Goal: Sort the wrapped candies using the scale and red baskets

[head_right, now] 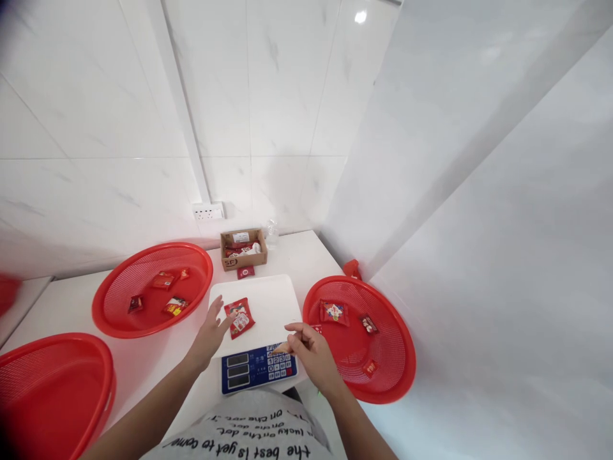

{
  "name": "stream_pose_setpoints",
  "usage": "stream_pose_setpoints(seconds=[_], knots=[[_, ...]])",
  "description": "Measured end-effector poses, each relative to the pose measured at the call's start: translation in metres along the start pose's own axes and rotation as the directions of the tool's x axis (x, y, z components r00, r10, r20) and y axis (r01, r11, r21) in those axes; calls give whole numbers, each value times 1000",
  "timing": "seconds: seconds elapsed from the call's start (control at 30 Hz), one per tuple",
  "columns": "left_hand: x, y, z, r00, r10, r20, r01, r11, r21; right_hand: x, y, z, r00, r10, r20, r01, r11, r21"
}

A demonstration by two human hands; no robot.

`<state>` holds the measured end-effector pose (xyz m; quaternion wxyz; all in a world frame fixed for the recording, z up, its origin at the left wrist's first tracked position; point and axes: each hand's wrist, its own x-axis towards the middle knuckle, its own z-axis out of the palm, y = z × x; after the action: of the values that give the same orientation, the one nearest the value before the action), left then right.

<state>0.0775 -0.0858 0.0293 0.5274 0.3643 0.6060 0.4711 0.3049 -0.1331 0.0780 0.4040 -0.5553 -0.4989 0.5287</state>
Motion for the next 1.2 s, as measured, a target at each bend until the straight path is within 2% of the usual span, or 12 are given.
stream_pose_setpoints(seconds=[0.1, 0.2, 0.27, 0.37, 0.43, 0.53, 0.63, 0.73, 0.83, 0.93, 1.0, 1.2], knots=[[-14, -7, 7, 966, -107, 237, 113, 994, -8, -4, -2, 3, 998, -64, 23, 64, 998, -3], [-33, -8, 18, 818, -241, 523, 319, 946, -63, -7, -1, 10, 984, -145, 108, 150, 988, -40], [-41, -6, 23, 762, -240, 602, 393, 909, -135, -7, 1, 14, 957, -219, 192, 245, 962, -121], [-43, -3, 28, 817, -200, 541, 396, 877, -273, -8, 3, 19, 917, -282, 283, 346, 915, -208], [-41, -2, 28, 868, -193, 458, 376, 858, -351, -10, 5, 21, 915, -254, 313, 328, 920, -213], [-36, 0, 25, 903, -184, 388, 342, 854, -392, -12, 7, 23, 921, -186, 341, 271, 936, -223], [-33, 2, 22, 918, -132, 374, 289, 868, -403, -11, 11, 25, 936, -195, 292, 270, 932, -244], [-32, 6, 21, 929, -88, 361, 240, 883, -403, -6, 20, 26, 960, -241, 139, 269, 932, -244], [-32, 10, 20, 934, -73, 350, 218, 892, -396, 1, 31, 26, 993, -115, 22, 117, 974, -195], [-33, 13, 19, 938, -71, 339, 210, 895, -393, 4, 40, 25, 989, 64, 136, -43, 987, -152], [-32, 12, 19, 938, -78, 338, 210, 903, -375, 3, 44, 24, 976, 111, 189, -79, 982, -170], [-27, -7, 12, 929, -134, 344, 196, 969, -151, 1, 36, 23, 973, 192, 131, -176, 977, -119]])
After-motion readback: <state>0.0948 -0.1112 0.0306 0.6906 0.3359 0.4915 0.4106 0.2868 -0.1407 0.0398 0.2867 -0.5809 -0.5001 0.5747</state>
